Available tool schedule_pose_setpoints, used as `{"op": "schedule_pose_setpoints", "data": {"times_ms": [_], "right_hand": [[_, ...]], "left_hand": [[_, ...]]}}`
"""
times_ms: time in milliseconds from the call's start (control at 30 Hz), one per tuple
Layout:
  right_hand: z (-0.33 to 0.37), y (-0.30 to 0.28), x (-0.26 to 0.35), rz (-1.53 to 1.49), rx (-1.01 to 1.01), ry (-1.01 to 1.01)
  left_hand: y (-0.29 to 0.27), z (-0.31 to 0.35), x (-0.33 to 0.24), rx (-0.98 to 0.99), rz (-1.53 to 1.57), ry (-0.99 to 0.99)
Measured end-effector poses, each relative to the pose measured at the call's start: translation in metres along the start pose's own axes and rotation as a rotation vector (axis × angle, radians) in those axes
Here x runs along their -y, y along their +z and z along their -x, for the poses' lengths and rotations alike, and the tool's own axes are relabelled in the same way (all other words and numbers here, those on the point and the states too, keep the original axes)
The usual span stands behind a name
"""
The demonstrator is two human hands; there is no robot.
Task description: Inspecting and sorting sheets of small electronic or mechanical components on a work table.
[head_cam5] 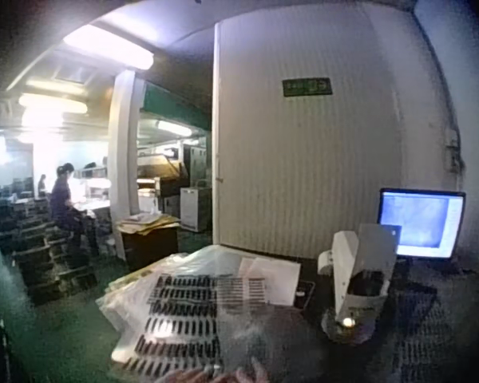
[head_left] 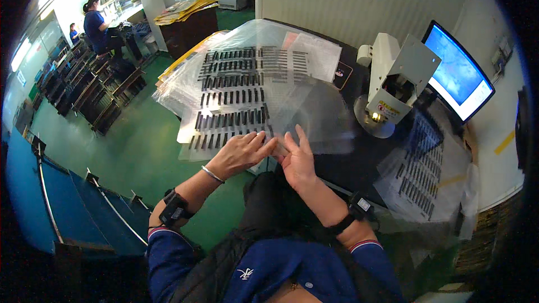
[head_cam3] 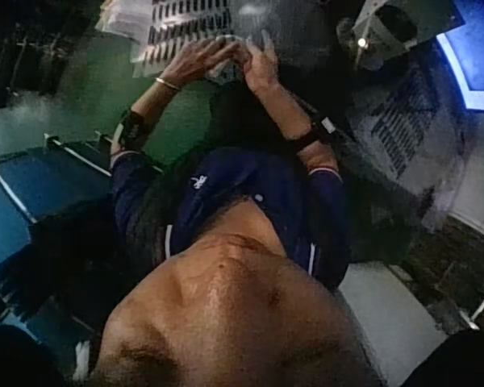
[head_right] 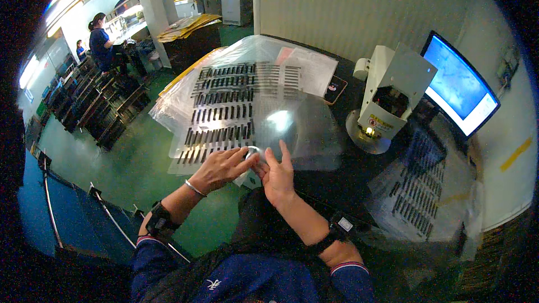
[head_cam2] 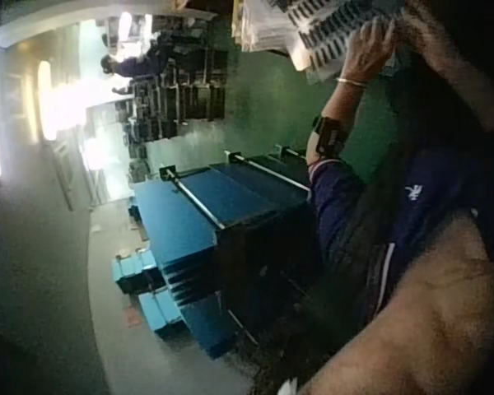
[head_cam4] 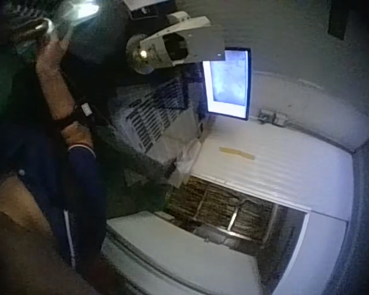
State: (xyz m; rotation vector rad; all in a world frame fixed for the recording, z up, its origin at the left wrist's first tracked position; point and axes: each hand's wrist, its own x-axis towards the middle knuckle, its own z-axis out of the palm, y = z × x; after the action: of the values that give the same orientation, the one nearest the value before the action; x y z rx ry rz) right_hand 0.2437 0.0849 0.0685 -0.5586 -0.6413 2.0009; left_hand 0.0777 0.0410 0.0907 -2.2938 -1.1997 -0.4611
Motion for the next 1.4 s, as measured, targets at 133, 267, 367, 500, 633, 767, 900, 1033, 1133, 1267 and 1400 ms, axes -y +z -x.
{"op": "schedule_pose_setpoints", "data": {"times_ms": [133,267,367,500,633,767,900,1033,1133,1267,1400], "right_hand": [[-0.005,-0.015,-0.005,-0.054,-0.184,0.07],[-0.007,-0.022,0.003,-0.107,-0.197,0.068],[0.0,-0.02,0.007,-0.086,-0.169,0.075],[0.004,-0.023,0.012,0.011,-0.183,0.059],[0.009,-0.018,0.015,0.178,-0.22,0.009],[0.007,-0.015,0.014,0.2,-0.251,0.009],[0.004,-0.013,0.005,0.166,-0.156,0.044],[0.0,-0.001,0.001,0.178,-0.198,-0.019],[-0.002,0.006,0.0,0.182,-0.251,-0.047],[-0.004,-0.003,0.001,0.21,-0.3,-0.077],[-0.001,-0.014,0.005,0.21,-0.248,-0.079]], "left_hand": [[-0.023,-0.003,-0.006,-0.023,0.202,-0.115],[-0.042,0.034,0.017,-0.436,0.269,-0.627],[-0.029,0.109,0.051,-0.725,0.015,-0.995],[-0.021,0.147,0.054,-0.895,0.889,-1.581],[-0.007,0.144,0.048,-0.497,1.519,-1.67],[-0.024,0.108,0.033,-0.479,1.636,-1.375],[-0.014,0.12,0.029,-0.323,1.641,-1.39],[-0.02,0.108,0.018,-0.36,1.685,-1.342],[-0.013,0.105,0.012,-0.363,1.615,-1.359],[-0.021,0.1,0.015,-0.374,1.434,-1.472],[0.009,0.142,0.046,-0.699,0.776,-1.615]]}}
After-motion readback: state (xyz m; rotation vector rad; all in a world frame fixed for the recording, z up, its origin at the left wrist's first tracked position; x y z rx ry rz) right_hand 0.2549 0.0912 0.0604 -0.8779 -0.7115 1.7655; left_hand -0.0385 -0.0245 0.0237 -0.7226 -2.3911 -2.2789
